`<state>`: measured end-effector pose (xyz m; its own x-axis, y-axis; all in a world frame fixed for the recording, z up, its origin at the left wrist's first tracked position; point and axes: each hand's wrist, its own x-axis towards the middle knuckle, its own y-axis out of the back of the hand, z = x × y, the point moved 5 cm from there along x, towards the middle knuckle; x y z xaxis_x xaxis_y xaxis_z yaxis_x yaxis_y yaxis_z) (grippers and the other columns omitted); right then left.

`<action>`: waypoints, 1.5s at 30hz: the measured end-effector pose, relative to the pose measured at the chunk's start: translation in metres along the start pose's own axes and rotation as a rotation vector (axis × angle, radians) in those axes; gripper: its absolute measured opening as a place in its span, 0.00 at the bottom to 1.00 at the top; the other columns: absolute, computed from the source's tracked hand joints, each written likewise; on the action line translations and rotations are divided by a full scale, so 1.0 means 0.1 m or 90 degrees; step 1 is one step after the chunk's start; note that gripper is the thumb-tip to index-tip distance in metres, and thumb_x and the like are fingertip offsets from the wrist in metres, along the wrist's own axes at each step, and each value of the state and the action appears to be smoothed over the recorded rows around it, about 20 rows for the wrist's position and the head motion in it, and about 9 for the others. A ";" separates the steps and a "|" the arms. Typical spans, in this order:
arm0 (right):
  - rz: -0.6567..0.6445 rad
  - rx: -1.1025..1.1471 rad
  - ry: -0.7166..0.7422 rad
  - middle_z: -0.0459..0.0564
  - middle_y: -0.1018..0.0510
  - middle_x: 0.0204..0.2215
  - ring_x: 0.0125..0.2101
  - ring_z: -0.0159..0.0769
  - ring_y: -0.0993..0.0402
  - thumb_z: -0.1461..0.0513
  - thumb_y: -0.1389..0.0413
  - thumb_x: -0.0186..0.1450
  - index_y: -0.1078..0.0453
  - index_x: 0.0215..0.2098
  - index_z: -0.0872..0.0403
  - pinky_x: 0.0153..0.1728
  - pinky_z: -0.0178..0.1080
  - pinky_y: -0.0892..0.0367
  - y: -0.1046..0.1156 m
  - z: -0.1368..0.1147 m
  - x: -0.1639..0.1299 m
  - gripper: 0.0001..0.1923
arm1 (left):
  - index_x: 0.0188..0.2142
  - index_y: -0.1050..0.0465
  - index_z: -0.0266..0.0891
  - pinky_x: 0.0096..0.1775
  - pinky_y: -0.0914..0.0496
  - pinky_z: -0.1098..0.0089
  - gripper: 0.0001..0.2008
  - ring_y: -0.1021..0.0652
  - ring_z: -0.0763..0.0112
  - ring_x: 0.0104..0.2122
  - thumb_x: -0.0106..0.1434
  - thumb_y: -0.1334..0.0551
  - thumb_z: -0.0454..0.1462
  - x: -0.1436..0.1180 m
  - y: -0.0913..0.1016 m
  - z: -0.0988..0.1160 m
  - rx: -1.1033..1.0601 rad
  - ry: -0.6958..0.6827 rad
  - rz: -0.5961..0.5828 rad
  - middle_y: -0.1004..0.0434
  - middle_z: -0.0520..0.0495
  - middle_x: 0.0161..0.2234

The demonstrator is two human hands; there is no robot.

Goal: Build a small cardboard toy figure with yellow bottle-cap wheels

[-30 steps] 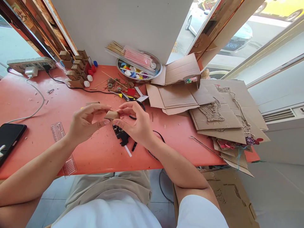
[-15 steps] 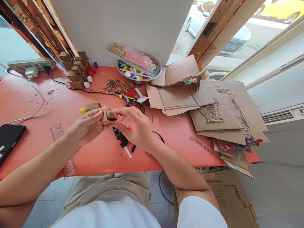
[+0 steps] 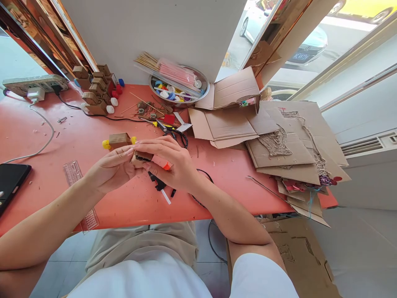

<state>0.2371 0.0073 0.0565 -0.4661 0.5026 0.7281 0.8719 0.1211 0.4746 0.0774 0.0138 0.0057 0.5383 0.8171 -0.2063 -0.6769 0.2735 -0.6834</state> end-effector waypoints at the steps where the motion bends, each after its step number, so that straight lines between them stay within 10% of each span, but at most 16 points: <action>1: -0.002 0.012 -0.005 0.53 0.13 0.53 0.57 0.37 0.17 0.62 0.42 0.77 0.25 0.58 0.49 0.58 0.44 0.23 0.00 0.00 0.00 0.12 | 0.39 0.17 0.39 0.43 0.20 0.69 0.05 0.12 0.67 0.33 0.63 0.26 0.34 0.00 0.01 0.00 -0.001 0.004 0.005 0.11 0.50 0.35; 30: -0.062 -0.001 0.034 0.55 0.14 0.49 0.52 0.38 0.17 0.56 0.44 0.78 0.23 0.55 0.49 0.56 0.43 0.22 0.04 -0.05 0.00 0.12 | 0.34 0.14 0.39 0.41 0.22 0.67 0.15 0.15 0.65 0.33 0.55 0.19 0.46 -0.03 -0.11 -0.03 0.079 0.031 -0.030 0.14 0.47 0.30; 45: -0.047 -0.082 -0.004 0.53 0.13 0.51 0.51 0.40 0.16 0.56 0.44 0.78 0.22 0.57 0.46 0.54 0.47 0.20 0.04 -0.01 -0.01 0.13 | 0.44 0.13 0.38 0.47 0.18 0.60 0.23 0.13 0.56 0.39 0.57 0.21 0.51 -0.12 -0.20 0.14 0.294 -0.154 0.002 0.11 0.40 0.38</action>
<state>0.2414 0.0067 0.0579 -0.5271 0.5022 0.6856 0.8084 0.0474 0.5868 0.0773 0.0059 0.0318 0.4411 0.8974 -0.0036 -0.8588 0.4210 -0.2920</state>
